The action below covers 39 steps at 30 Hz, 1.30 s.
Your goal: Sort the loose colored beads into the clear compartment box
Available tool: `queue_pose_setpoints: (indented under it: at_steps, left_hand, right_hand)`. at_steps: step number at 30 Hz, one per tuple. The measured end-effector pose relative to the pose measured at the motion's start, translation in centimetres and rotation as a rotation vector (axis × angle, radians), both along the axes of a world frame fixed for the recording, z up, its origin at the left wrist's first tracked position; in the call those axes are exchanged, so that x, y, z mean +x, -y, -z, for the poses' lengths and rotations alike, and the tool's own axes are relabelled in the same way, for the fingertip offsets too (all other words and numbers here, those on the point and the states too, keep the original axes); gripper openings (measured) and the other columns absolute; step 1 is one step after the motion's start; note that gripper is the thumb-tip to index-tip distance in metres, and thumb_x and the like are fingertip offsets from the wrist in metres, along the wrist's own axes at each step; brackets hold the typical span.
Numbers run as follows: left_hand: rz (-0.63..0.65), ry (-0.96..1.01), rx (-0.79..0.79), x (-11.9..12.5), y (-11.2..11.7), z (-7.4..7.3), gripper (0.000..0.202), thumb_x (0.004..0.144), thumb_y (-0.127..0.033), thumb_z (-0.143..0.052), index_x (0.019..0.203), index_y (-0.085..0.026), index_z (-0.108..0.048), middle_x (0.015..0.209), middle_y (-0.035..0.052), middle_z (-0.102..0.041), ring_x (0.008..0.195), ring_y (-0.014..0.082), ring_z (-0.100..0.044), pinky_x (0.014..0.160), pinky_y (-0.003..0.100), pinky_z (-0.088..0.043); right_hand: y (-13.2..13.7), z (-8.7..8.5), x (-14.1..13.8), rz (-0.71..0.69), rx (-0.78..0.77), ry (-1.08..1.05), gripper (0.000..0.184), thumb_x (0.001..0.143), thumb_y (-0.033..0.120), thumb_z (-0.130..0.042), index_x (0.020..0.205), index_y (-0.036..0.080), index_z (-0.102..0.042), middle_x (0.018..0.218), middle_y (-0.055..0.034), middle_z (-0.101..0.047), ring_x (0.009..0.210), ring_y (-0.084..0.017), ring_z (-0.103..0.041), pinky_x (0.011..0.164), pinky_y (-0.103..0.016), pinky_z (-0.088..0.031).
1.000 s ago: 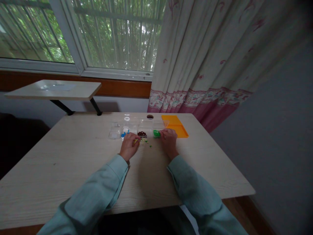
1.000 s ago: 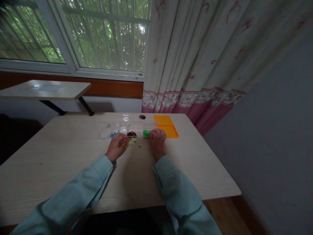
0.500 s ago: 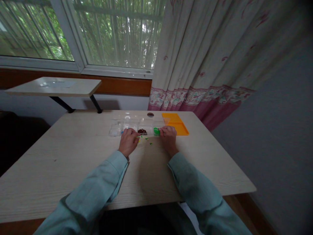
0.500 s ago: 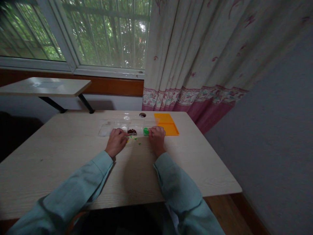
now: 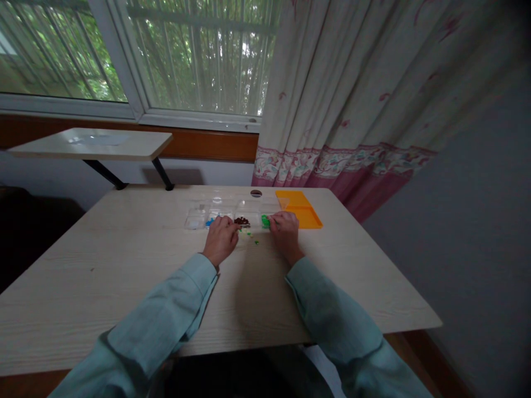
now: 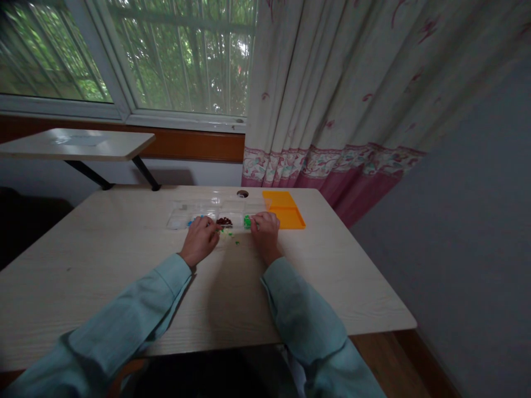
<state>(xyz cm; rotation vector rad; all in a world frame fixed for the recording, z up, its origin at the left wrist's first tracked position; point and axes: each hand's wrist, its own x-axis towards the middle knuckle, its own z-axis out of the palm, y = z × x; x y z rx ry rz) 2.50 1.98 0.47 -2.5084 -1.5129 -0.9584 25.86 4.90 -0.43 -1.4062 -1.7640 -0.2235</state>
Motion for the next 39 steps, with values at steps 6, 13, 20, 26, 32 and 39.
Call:
queue_pose_setpoints:
  at_steps: [6, 13, 20, 26, 32, 39]
  left_hand:
    - [-0.004, -0.006, -0.018, 0.04, 0.11, -0.15, 0.019, 0.085, -0.015, -0.051, 0.096, -0.021, -0.065, 0.095, 0.0080, -0.055, 0.096, 0.0243, -0.048, 0.085, 0.041, -0.041]
    - [-0.011, -0.022, -0.028, 0.25, 0.15, -0.29, 0.015, 0.087, -0.027, -0.056, 0.097, -0.021, -0.065, 0.096, 0.0083, -0.056, 0.095, 0.0249, -0.047, 0.084, 0.041, -0.040]
    - [-0.017, -0.062, -0.022, 0.29, 0.13, -0.15, 0.015, 0.085, -0.020, -0.055, 0.095, -0.021, -0.066, 0.094, 0.0084, -0.054, 0.094, 0.0251, -0.047, 0.082, 0.041, -0.038]
    - [-0.007, -0.075, -0.033, 0.33, 0.14, -0.25, 0.013, 0.086, -0.029, -0.058, 0.094, -0.022, -0.065, 0.095, 0.0080, -0.055, 0.095, 0.0257, -0.046, 0.081, 0.041, -0.038]
    - [-0.009, -0.087, -0.031, 0.35, 0.01, -0.31, 0.012, 0.087, -0.030, -0.058, 0.092, -0.021, -0.065, 0.095, 0.0078, -0.055, 0.095, 0.0248, -0.047, 0.081, 0.040, -0.038]
    - [0.015, -0.092, -0.032, 0.44, 0.12, -0.31, 0.014, 0.090, -0.031, -0.054, 0.088, -0.020, -0.062, 0.094, 0.0081, -0.055, 0.094, 0.0244, -0.047, 0.080, 0.040, -0.038]
  right_hand:
    - [-0.11, -0.02, -0.09, 0.002, -0.006, -0.002, 0.019, 0.091, 0.030, -0.056, 0.085, 0.019, -0.071, 0.089, -0.0042, -0.067, 0.091, -0.019, -0.051, 0.083, -0.034, -0.034]
    - [-0.28, 0.14, -0.19, -0.026, 0.012, -0.007, 0.018, 0.091, 0.030, -0.056, 0.086, 0.020, -0.071, 0.089, -0.0041, -0.067, 0.090, -0.019, -0.052, 0.083, -0.034, -0.034]
    - [-0.39, 0.01, -0.24, -0.041, 0.021, -0.003, 0.017, 0.090, 0.030, -0.058, 0.085, 0.020, -0.071, 0.087, -0.0035, -0.067, 0.090, -0.019, -0.052, 0.083, -0.033, -0.034]
    - [-0.42, 0.09, -0.23, -0.042, 0.012, 0.002, 0.018, 0.090, 0.031, -0.056, 0.085, 0.020, -0.070, 0.088, -0.0043, -0.066, 0.090, -0.019, -0.051, 0.083, -0.034, -0.034]
    - [-0.42, 0.02, -0.32, -0.046, 0.010, -0.001, 0.019, 0.091, 0.030, -0.056, 0.085, 0.020, -0.070, 0.088, -0.0041, -0.067, 0.089, -0.019, -0.052, 0.082, -0.034, -0.034]
    - [-0.24, -0.13, -0.40, -0.044, 0.025, 0.006, 0.019, 0.091, 0.030, -0.056, 0.085, 0.020, -0.071, 0.087, -0.0041, -0.067, 0.089, -0.019, -0.053, 0.082, -0.034, -0.035]
